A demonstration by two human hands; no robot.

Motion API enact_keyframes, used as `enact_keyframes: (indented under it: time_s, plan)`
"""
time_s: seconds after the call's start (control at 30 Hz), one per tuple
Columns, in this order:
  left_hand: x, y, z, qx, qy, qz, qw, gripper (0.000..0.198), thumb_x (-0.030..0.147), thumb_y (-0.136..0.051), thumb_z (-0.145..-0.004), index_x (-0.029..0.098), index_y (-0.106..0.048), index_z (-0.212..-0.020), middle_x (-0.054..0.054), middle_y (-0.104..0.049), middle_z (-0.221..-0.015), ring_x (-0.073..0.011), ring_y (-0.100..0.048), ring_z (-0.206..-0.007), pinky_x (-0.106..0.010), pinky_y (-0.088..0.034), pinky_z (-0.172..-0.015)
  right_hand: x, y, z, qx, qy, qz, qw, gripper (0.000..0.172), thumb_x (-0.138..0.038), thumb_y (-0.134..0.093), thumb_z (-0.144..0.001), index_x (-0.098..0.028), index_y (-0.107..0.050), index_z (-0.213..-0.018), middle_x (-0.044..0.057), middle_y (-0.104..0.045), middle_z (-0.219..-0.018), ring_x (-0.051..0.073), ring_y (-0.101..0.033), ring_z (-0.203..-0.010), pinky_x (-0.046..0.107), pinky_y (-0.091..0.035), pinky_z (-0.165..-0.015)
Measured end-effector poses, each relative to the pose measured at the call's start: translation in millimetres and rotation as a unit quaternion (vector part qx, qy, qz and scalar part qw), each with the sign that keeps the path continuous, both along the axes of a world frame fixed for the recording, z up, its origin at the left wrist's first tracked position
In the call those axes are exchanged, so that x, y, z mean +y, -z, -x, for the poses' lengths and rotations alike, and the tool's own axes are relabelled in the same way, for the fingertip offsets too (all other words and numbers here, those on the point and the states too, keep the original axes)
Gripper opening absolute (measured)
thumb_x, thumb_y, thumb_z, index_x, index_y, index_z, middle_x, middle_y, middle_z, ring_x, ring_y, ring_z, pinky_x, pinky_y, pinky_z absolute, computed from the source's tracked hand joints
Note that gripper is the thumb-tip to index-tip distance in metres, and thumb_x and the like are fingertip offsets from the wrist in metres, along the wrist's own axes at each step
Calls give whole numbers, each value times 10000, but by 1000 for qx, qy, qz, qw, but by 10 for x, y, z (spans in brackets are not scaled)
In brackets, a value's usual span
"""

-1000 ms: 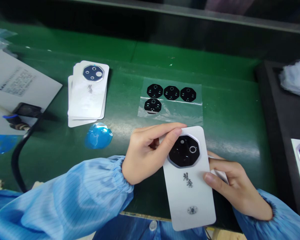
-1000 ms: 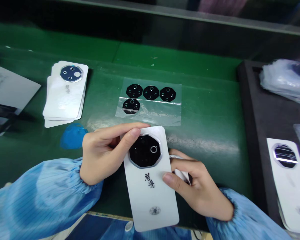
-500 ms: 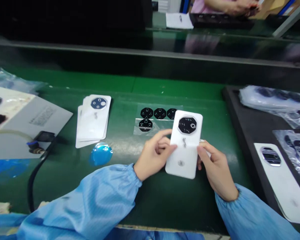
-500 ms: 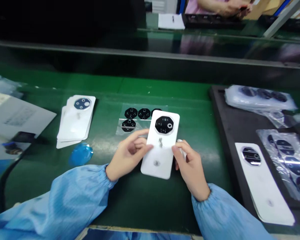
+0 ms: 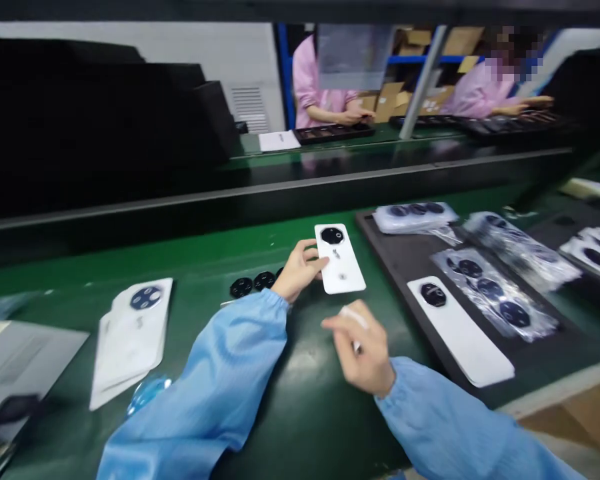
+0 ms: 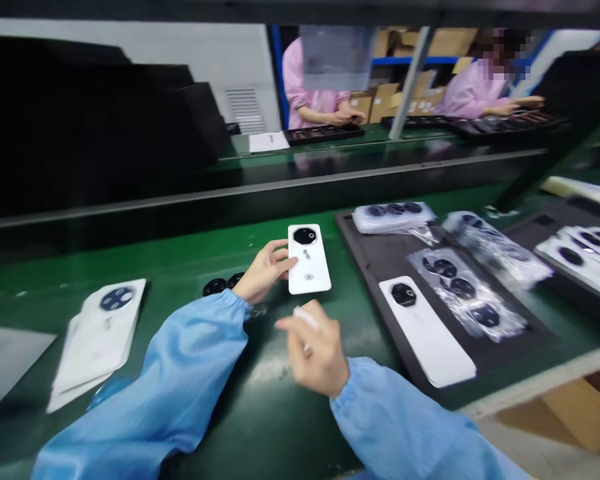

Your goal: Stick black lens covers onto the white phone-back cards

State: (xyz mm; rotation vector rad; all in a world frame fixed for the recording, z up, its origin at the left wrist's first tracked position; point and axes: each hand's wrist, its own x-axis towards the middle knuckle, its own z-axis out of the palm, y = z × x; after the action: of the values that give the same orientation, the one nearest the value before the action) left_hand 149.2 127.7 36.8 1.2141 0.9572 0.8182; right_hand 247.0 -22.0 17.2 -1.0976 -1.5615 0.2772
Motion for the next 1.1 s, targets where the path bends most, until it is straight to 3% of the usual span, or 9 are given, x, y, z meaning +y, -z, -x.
enact_keyframes:
  time_s: [0.1,0.2,0.37,0.47,0.6,0.73,0.83,0.93,1.1]
  plan:
    - [-321,-43,-461,-22,108,-9,994,753,111,-634,-803,252,-190,-1395,-82,-589,-1160,-130,-684,-737,-258,-568,-595,-108,16,131,-69,-56,-207,974,220,-274,-501,-852,-241,-716,-817,-2,-564,-650,98,-516,-527,215,-399,-439]
    - [-615,-33,-935,-23,201,-28,979,768,106,-602,-793,294,-159,-1391,-104,-551,-1268,-149,-701,-788,-279,-589,-606,-158,77,225,-118,-83,-355,924,304,-395,-517,-838,-216,-697,-670,-19,-546,-617,58,-435,-426,195,-316,-344]
    - [-971,111,-1355,60,288,-95,951,688,123,-576,-803,228,-217,-1381,-47,-667,-981,-153,-695,-737,-293,-580,-654,-223,102,199,-173,-59,-284,941,340,-378,-408,-837,-253,-696,-707,-51,-562,-623,38,-435,-398,180,-304,-377]
    - [-1038,145,-1390,145,320,-173,920,742,189,-663,-751,183,-281,-1388,46,-608,-696,-163,-643,-602,-322,-549,-662,-224,77,163,-259,-119,-193,939,332,-379,-382,-850,-295,-698,-795,-67,-584,-643,36,-488,-442,165,-320,-416]
    - [-1044,81,-1366,249,331,-286,864,634,255,-672,-743,169,-431,-1323,58,-534,-596,-224,-623,-686,-386,-512,-752,-200,62,168,-292,-149,-175,929,347,-431,-370,-841,-331,-702,-829,-91,-569,-620,20,-492,-459,143,-296,-437]
    - [-1052,-16,-1314,310,319,-382,810,679,359,-641,-807,161,-394,-1408,-129,-647,-1036,-338,-600,-1024,-497,-467,-886,-199,30,174,-300,-152,-188,923,328,-427,-388,-832,-342,-705,-832,-98,-571,-613,17,-484,-455,132,-278,-426]
    - [-1006,-34,-1324,298,346,-463,760,780,426,-651,-820,254,-294,-1493,-146,-291,-1544,-348,-299,-1396,-522,-265,-1122,-192,0,161,-306,-167,-235,907,303,-397,-414,-823,-346,-711,-788,-107,-556,-572,10,-459,-426,123,-252,-395]
    - [-923,32,-1402,288,393,-500,716,820,548,-642,-806,296,-288,-1501,-91,-116,-1623,-330,-134,-1475,-548,-108,-1181,-176,-24,146,-258,-79,-287,919,453,-293,-304,-822,-349,-749,-755,-111,-570,-562,2,-514,-487,114,-267,-421]
    - [-850,171,-1495,295,397,-518,698,780,637,-561,-824,199,-398,-1449,-181,-287,-1555,-356,-277,-1425,-558,-207,-1151,-184,-117,85,-286,-23,-280,916,587,-263,-210,-853,-409,-758,-704,-173,-668,-690,-49,-601,-641,36,-302,-498]
